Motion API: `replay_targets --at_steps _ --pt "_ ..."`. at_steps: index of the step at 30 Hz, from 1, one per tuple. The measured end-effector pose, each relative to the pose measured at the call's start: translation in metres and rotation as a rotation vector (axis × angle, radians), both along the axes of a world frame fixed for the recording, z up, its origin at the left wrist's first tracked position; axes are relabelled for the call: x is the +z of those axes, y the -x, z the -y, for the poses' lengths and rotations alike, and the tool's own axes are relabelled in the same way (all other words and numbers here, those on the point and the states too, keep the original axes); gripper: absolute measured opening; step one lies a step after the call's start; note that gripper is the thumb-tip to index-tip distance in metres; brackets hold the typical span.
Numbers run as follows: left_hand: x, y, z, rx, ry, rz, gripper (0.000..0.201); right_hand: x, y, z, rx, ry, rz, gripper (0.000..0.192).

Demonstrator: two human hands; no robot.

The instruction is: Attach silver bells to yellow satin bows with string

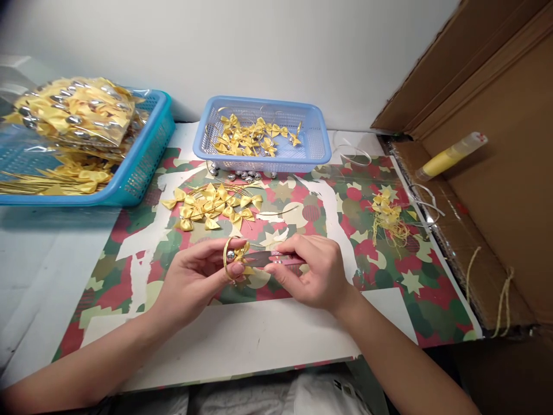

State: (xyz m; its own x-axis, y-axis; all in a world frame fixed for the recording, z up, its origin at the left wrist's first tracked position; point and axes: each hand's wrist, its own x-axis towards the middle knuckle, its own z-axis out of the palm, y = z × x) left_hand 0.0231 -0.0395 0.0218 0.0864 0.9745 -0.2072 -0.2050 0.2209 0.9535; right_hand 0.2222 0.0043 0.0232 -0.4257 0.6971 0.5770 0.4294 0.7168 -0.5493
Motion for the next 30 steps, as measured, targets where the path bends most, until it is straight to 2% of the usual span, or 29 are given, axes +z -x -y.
replay_targets --at_steps 7,13,24,30 --pt "-0.0026 -0.0005 0.0023 0.052 -0.07 -0.092 0.025 0.0016 0.0016 0.0019 -0.02 -0.06 0.04 0.014" --pt "-0.0017 -0.0009 0.0028 0.062 -0.047 -0.103 0.03 0.0015 0.0025 0.0025 -0.044 -0.096 0.04 0.014" --pt "0.0003 -0.0019 0.0017 0.014 0.04 0.021 0.036 0.002 0.0041 0.0017 -0.053 -0.153 0.056 0.015" --pt "0.0006 -0.0023 0.0013 -0.014 0.077 0.102 0.033 0.0003 0.005 0.0035 -0.062 -0.184 0.058 0.016"
